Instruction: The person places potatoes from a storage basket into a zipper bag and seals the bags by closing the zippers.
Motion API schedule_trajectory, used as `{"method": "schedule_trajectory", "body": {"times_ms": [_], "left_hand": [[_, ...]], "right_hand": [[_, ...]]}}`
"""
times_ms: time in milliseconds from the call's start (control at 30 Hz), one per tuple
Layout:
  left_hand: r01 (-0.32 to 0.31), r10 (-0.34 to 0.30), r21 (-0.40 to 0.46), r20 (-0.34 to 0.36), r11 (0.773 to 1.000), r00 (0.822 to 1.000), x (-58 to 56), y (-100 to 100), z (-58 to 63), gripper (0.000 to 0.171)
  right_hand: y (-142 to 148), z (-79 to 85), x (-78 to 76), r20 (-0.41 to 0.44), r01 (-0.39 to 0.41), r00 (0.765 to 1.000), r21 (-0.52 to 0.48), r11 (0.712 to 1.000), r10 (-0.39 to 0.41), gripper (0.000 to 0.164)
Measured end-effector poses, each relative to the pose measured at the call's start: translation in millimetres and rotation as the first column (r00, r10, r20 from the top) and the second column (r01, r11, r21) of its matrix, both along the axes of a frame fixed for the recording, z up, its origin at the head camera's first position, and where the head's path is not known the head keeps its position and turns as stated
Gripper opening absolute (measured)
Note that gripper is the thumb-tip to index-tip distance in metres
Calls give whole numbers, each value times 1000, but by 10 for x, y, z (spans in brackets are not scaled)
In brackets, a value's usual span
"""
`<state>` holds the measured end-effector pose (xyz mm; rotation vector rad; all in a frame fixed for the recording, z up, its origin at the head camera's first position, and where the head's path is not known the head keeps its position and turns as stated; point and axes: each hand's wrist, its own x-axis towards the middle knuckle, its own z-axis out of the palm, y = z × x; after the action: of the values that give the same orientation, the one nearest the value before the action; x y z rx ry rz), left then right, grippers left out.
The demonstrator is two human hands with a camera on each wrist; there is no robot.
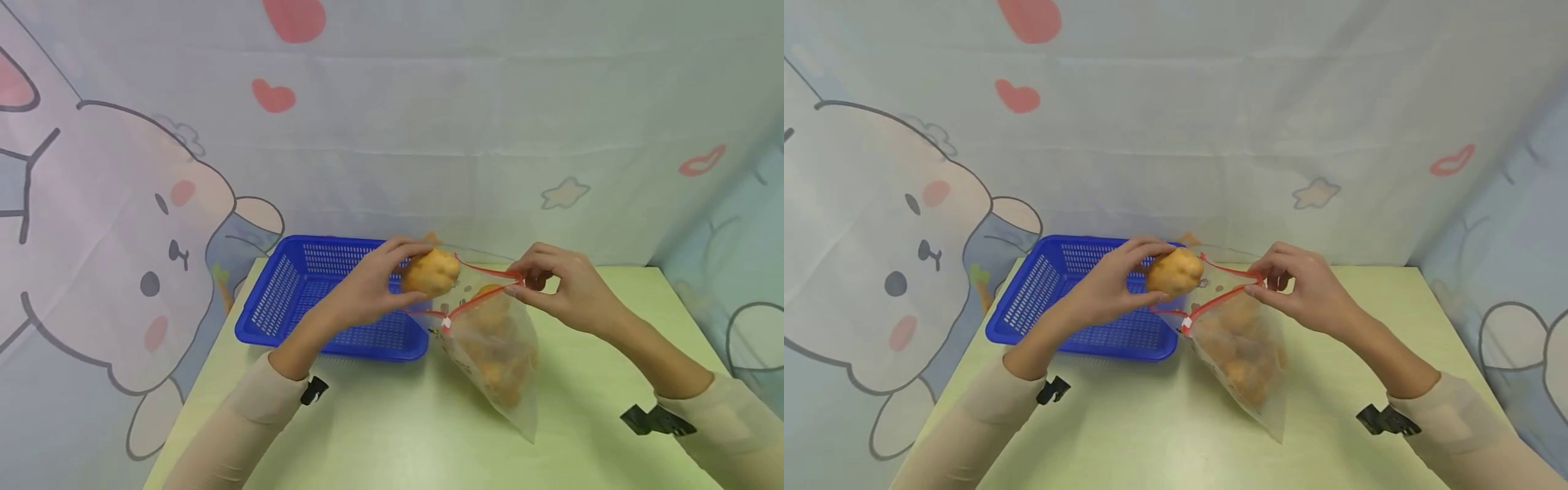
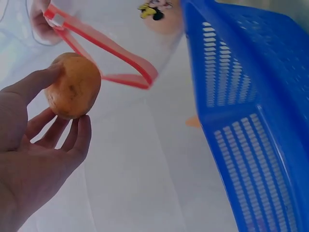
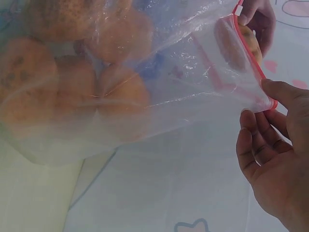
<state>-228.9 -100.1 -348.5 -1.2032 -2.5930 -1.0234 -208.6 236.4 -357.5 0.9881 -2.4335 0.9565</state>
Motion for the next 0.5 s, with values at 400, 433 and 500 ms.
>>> {"method": "schedule_trajectory", "body": {"times_ms": [400, 433, 500], "left_hand": [[65, -58, -70, 99, 995, 993, -36, 237, -55, 64], [73, -66, -65, 104, 995, 992, -44, 257, -62, 64], [92, -85, -53, 122, 994, 989, -57, 299, -91, 64]], "right_hand": [[-21, -11, -26, 11, -31, 999, -12, 999, 31, 25], [-22, -11, -28, 10, -29, 1000, -12, 999, 30, 24], [-26, -13, -26, 13, -26, 1000, -11, 1000, 26, 23]]}}
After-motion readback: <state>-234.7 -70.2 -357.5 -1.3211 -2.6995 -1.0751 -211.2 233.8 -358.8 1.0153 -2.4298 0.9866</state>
